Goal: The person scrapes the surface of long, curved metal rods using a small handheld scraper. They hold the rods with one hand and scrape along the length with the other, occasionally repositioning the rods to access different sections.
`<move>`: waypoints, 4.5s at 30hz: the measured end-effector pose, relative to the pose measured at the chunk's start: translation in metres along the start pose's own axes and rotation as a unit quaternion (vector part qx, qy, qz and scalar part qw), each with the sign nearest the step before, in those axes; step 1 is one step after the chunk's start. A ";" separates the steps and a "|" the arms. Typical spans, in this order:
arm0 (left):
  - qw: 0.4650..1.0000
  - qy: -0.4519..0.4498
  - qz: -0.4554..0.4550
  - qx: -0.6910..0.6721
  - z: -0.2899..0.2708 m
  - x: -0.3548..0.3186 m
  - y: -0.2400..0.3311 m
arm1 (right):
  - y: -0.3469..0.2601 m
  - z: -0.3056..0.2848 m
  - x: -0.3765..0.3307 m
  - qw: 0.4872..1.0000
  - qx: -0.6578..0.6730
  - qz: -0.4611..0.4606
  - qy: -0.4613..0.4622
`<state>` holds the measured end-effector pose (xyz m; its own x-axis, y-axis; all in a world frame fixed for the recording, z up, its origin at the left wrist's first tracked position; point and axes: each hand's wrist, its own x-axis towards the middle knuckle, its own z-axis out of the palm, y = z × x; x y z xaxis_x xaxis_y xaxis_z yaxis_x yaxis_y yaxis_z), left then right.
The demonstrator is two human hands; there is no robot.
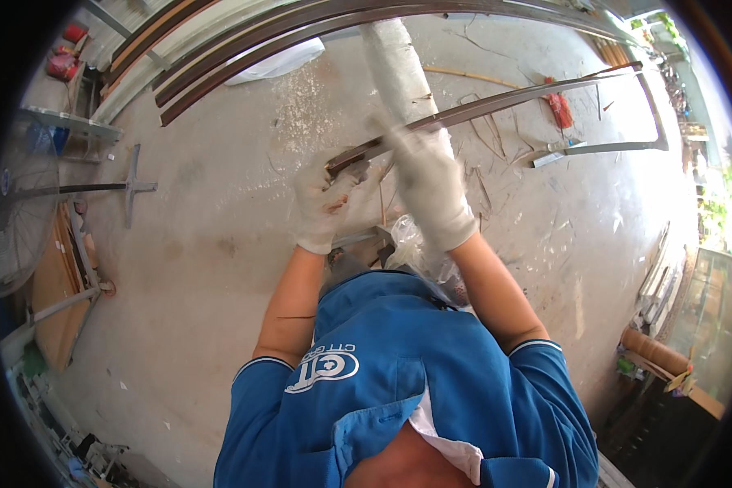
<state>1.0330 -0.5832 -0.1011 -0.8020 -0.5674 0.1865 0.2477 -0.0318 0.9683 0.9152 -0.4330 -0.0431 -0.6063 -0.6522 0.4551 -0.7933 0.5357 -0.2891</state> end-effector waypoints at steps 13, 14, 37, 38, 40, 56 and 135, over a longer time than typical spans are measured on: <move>0.997 -0.017 0.062 0.048 -0.001 0.006 -0.011 | -0.056 0.001 0.002 0.998 0.016 -0.001 -0.068; 0.999 -0.028 -0.033 -0.017 0.000 0.004 -0.011 | -0.046 -0.003 0.005 0.999 0.006 0.005 0.053; 0.984 0.005 0.107 0.142 -0.001 0.004 0.000 | -0.090 -0.042 -0.028 0.698 0.555 0.411 -0.189; 0.983 0.007 0.117 0.139 -0.002 0.003 0.000 | -0.092 -0.041 -0.027 0.695 0.556 0.412 -0.195; 0.982 0.006 0.122 0.141 -0.001 0.003 0.000 | -0.093 -0.039 -0.024 0.689 0.559 0.415 -0.204; 0.975 0.010 0.142 0.168 -0.002 0.004 0.001 | -0.102 -0.028 -0.011 0.652 0.593 0.420 -0.217; 0.975 -0.023 0.139 0.174 -0.004 0.009 0.009 | -0.017 -0.064 0.014 0.785 0.447 0.428 0.036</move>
<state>1.0309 -0.5921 -0.0912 -0.7565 -0.4762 0.4483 0.2652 0.4034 0.8758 0.9237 -0.4168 0.0220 -0.9593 -0.2087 -0.1901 0.1607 0.1496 -0.9756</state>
